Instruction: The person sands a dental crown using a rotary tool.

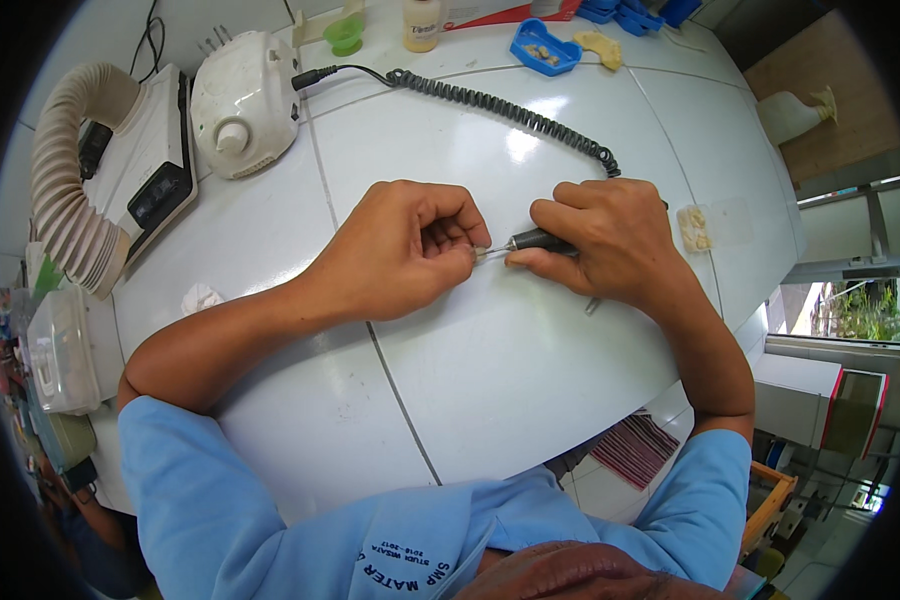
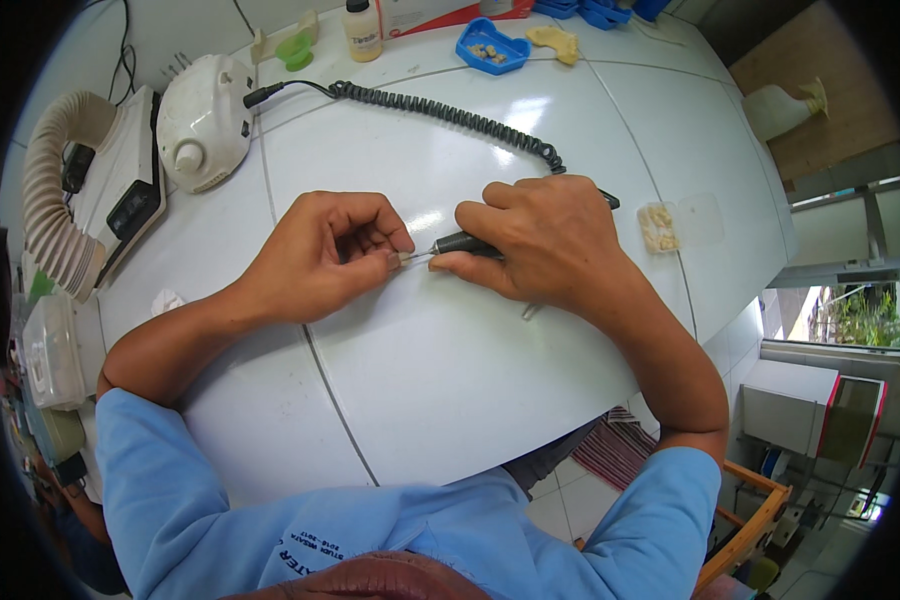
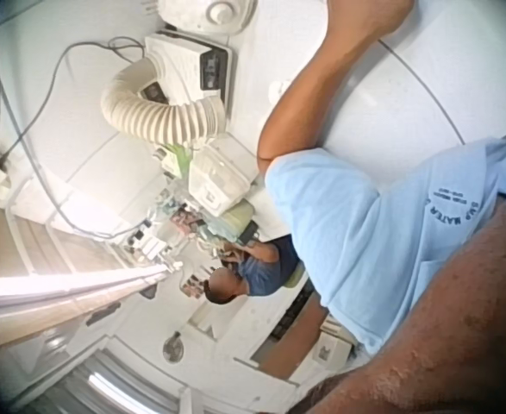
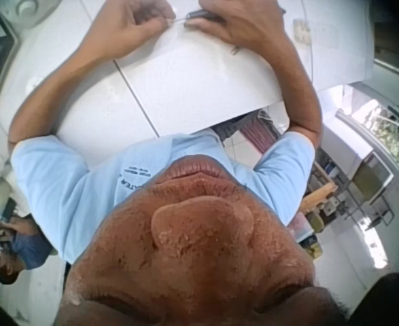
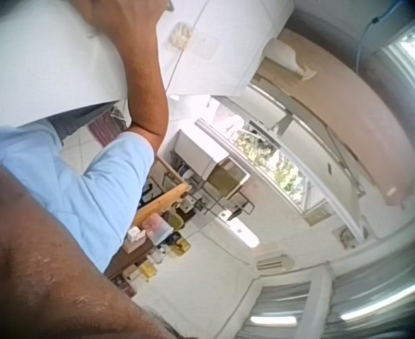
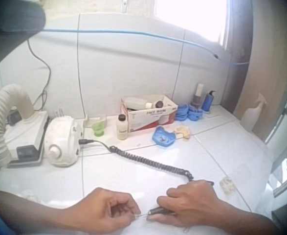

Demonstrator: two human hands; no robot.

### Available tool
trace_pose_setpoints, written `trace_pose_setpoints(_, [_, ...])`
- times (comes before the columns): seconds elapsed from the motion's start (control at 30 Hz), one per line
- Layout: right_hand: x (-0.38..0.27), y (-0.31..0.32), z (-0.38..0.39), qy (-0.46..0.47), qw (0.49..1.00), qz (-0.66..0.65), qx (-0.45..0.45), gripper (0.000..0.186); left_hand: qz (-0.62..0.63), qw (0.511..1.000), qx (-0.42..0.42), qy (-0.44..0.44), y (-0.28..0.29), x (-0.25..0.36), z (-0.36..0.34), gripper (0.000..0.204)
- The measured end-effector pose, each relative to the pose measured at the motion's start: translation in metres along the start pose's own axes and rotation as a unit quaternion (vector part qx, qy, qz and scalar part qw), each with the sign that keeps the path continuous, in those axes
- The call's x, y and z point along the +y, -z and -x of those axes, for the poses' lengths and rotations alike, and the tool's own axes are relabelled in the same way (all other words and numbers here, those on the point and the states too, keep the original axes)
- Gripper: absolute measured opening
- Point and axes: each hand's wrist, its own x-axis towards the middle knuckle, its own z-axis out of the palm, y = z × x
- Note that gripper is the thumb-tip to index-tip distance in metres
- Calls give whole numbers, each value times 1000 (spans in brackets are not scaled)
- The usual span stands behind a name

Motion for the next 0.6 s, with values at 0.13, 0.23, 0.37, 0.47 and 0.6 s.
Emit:
trace_pose_setpoints(0.13, [5,-1,0,-5,1000,-15,14,53,-6,1000,8,-5,5,3,2,13])
trace_pose_setpoints(0.23, [17,0,5,-30,998,-39,28,53,30,999,29,-11,6,-7,0,15])
trace_pose_setpoints(0.37, [38,-3,7,-64,994,-67,60,54,82,996,44,0,7,-8,-1,16])
trace_pose_setpoints(0.47, [44,0,8,-66,994,-85,35,55,93,994,49,-2,7,-10,0,17])
trace_pose_setpoints(0.6, [45,0,10,-57,995,-74,31,57,90,995,49,-14,8,-14,-1,19])
